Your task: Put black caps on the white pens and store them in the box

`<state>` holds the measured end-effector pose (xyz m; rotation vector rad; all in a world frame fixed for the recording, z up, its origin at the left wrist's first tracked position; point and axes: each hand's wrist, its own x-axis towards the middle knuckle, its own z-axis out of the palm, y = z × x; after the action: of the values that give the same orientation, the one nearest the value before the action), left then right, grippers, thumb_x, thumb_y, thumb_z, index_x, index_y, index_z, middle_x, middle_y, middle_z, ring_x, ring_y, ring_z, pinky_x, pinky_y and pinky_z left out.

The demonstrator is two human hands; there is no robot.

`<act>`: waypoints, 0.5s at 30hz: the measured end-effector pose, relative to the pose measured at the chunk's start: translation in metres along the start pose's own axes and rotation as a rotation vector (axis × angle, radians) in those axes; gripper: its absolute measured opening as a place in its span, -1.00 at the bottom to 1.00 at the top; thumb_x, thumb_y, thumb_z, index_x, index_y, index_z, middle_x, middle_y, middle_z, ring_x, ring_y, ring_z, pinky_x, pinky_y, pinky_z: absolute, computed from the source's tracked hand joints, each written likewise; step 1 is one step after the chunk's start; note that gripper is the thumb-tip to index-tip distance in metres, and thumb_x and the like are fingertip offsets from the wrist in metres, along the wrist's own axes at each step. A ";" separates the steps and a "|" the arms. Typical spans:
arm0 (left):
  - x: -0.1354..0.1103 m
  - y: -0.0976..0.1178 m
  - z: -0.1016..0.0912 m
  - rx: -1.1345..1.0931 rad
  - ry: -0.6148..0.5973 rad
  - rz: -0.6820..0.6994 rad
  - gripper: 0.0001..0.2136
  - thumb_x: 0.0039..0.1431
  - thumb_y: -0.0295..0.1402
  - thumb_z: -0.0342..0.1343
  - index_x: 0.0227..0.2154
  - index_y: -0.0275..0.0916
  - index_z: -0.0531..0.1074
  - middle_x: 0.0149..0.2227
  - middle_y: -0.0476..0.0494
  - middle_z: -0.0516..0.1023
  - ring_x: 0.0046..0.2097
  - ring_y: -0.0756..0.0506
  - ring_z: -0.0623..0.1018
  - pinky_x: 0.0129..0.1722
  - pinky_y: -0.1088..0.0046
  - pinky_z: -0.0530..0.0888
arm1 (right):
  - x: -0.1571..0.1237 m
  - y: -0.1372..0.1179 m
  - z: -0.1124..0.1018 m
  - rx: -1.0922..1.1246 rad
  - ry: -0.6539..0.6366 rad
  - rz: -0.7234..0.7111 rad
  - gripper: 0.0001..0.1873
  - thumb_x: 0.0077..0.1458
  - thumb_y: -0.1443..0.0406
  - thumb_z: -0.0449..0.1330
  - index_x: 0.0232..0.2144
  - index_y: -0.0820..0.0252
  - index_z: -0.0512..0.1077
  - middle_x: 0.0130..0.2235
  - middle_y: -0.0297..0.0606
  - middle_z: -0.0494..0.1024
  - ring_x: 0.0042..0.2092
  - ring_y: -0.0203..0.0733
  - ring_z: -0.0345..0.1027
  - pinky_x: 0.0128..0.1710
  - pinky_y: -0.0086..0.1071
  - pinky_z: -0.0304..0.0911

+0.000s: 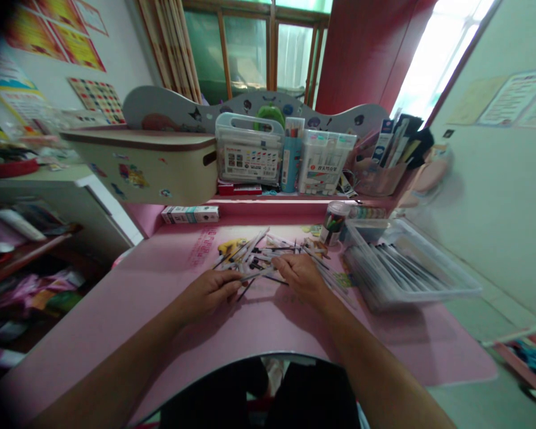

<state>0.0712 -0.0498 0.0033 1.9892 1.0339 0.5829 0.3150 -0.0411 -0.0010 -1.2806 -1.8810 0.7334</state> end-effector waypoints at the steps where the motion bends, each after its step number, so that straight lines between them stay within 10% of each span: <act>1: 0.000 0.001 -0.001 0.014 0.004 0.003 -0.74 0.27 -0.28 -0.05 -0.38 -0.24 0.50 -0.48 -0.03 0.51 -0.39 -0.03 0.48 -0.32 0.48 0.36 | 0.000 0.000 0.000 0.022 -0.002 0.021 -0.48 0.27 0.03 -0.03 -0.67 0.14 0.17 -0.62 -0.40 0.14 -0.54 -0.30 0.02 -0.50 -0.37 -0.09; 8: 0.001 0.002 -0.003 0.058 0.044 -0.013 -0.74 0.26 -0.32 -0.07 -0.34 -0.24 0.53 -0.47 -0.04 0.54 -0.35 -0.07 0.51 -0.29 0.47 0.35 | -0.002 0.001 -0.003 0.252 -0.080 0.038 -0.84 0.22 0.17 0.06 -0.32 0.12 0.32 -0.48 -0.43 0.28 -0.48 -0.30 0.15 -0.47 -0.42 0.06; 15: 0.003 -0.001 0.000 0.088 0.028 0.005 -0.74 0.26 -0.31 -0.06 -0.37 -0.23 0.53 -0.41 -0.05 0.57 -0.31 -0.07 0.51 -0.25 0.45 0.35 | 0.002 0.002 0.001 0.037 -0.014 0.005 -0.79 0.22 0.23 0.02 -0.44 0.15 0.31 -0.43 -0.33 0.35 -0.37 -0.23 0.20 -0.36 -0.36 0.09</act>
<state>0.0720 -0.0472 0.0028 2.0662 1.0887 0.5778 0.3150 -0.0387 -0.0030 -1.2609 -1.8675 0.7778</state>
